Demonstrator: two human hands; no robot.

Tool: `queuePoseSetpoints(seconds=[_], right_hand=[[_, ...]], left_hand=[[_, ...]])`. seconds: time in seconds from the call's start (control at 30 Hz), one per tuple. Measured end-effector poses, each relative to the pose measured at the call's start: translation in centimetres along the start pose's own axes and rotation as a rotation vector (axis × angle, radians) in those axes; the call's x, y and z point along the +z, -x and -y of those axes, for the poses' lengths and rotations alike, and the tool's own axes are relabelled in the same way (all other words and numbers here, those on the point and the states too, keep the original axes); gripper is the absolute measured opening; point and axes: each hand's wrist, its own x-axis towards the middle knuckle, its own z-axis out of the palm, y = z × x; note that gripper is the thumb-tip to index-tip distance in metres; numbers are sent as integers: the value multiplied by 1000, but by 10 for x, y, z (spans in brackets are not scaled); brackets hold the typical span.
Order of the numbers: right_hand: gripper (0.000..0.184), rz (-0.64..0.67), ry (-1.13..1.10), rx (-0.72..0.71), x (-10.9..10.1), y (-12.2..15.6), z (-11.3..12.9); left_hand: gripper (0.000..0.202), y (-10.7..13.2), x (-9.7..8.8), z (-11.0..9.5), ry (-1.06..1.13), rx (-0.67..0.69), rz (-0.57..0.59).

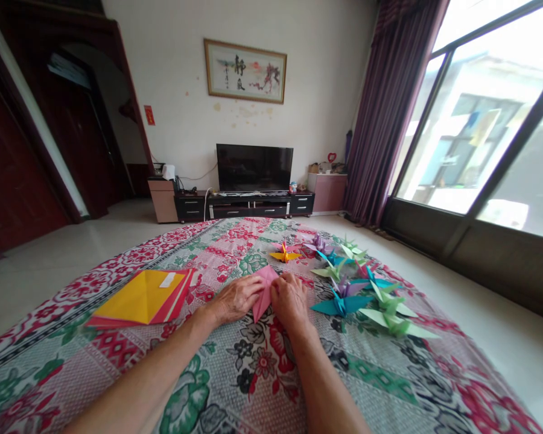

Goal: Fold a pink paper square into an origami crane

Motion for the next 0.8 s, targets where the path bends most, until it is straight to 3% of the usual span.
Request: queuePoseSetpoints(seconds=[0.8], right_hand=[[19,-36,190,53,8,1,11]], left_hand=[[28,0,-1,-2,-22,-32,70]])
